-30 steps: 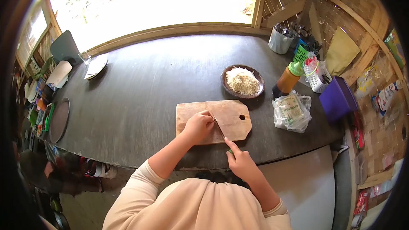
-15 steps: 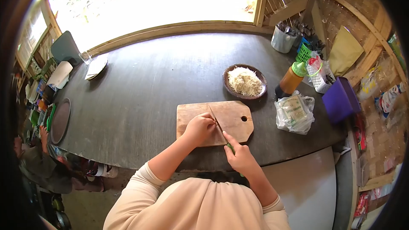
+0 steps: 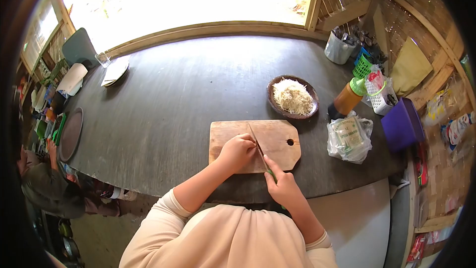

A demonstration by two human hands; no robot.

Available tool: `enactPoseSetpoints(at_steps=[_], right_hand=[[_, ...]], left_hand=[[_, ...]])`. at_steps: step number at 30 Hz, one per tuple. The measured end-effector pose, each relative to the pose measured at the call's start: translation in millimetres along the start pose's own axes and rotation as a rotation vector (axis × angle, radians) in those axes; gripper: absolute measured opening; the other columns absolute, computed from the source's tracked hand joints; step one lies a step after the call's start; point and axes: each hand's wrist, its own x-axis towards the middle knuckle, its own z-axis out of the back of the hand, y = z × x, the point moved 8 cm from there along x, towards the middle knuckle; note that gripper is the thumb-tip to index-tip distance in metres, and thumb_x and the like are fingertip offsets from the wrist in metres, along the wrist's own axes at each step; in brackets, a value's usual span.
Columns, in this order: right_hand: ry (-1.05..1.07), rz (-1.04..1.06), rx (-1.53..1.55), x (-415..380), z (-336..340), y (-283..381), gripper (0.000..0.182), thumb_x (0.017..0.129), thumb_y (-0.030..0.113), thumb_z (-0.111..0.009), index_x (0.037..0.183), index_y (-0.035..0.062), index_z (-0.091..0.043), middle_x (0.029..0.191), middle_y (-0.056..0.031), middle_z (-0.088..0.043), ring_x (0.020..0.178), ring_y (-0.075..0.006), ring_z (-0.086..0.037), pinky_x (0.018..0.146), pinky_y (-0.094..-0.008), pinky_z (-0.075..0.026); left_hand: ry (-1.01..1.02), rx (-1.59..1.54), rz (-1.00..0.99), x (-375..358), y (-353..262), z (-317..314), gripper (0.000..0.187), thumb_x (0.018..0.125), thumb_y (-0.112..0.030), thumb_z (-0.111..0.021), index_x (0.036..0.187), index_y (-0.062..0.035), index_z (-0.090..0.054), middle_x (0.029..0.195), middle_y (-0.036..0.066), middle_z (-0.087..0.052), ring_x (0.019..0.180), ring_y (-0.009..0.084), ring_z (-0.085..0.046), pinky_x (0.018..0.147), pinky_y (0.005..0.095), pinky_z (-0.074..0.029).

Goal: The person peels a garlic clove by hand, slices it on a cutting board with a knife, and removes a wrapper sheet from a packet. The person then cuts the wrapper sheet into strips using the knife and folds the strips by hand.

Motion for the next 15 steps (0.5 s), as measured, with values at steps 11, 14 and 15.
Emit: enactPoseSetpoints(at_steps=[11, 14, 15], right_hand=[[0.009, 0.055, 0.013, 9.9, -7.0, -7.8, 0.047, 0.094, 0.008, -0.053, 0.141, 0.0109, -0.047, 0.062, -0.0155, -0.062, 0.045, -0.0150, -0.055, 0.051, -0.0325, -0.048], [-0.058, 0.170, -0.010, 14.9, -11.6, -13.3, 0.047, 0.094, 0.008, -0.052, 0.141, 0.0104, -0.047, 0.064, -0.0167, -0.062, 0.045, -0.0155, -0.056, 0.051, -0.0326, -0.048], [-0.123, 0.300, -0.052, 13.4, -11.3, -10.0, 0.047, 0.094, 0.008, -0.052, 0.141, 0.0103, -0.047, 0.065, -0.0174, -0.063, 0.045, -0.0157, -0.057, 0.051, -0.0327, -0.048]], left_hand=[[0.037, -0.078, 0.006, 6.9, -1.6, 9.0, 0.012, 0.078, -0.009, -0.065, 0.077, 0.0004, -0.072, 0.087, 0.012, -0.068, 0.078, 0.0320, -0.065, 0.074, 0.0392, -0.053], [0.039, -0.074, 0.013, 7.2, -4.9, 11.6, 0.012, 0.077, -0.009, -0.065, 0.077, 0.0009, -0.072, 0.087, 0.013, -0.067, 0.078, 0.0325, -0.065, 0.074, 0.0399, -0.053], [0.036, -0.050, 0.017, 6.8, -6.0, 12.0, 0.012, 0.076, -0.009, -0.065, 0.077, 0.0009, -0.072, 0.087, 0.013, -0.067, 0.078, 0.0328, -0.065, 0.073, 0.0402, -0.053]])
